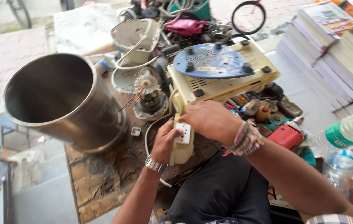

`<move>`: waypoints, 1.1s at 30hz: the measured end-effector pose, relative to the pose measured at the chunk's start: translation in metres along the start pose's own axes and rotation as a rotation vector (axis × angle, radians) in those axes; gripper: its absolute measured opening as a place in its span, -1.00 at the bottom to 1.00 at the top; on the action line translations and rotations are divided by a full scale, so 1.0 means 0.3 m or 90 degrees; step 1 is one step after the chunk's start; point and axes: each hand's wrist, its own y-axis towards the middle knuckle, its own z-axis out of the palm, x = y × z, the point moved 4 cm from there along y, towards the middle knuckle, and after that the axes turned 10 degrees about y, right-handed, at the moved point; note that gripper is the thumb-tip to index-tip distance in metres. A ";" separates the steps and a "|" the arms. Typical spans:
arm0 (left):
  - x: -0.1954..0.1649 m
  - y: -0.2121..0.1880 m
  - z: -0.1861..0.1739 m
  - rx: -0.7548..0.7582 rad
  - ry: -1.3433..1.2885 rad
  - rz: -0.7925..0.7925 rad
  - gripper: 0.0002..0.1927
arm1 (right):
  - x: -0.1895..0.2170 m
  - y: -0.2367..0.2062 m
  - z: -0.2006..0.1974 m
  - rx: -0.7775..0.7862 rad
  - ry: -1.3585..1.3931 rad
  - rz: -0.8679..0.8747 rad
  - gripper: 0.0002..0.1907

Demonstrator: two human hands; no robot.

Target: The person disassembles a beige circular appliance base, removes a white terminal block, and uses a screwdriver to adjust internal wiring and components. They then reattach the terminal block and reassemble the base.

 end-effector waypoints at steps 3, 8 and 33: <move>0.007 0.005 0.004 0.011 -0.023 -0.010 -0.75 | -0.010 0.046 -0.010 0.100 0.046 0.046 -0.79; -0.025 -0.005 0.015 0.031 -0.060 -0.029 -0.72 | -0.009 0.044 -0.009 0.074 -0.007 -0.125 -0.83; -0.041 -0.028 0.027 0.014 0.006 -0.030 -0.66 | 0.037 0.021 -0.064 -0.037 -0.051 -0.088 -0.74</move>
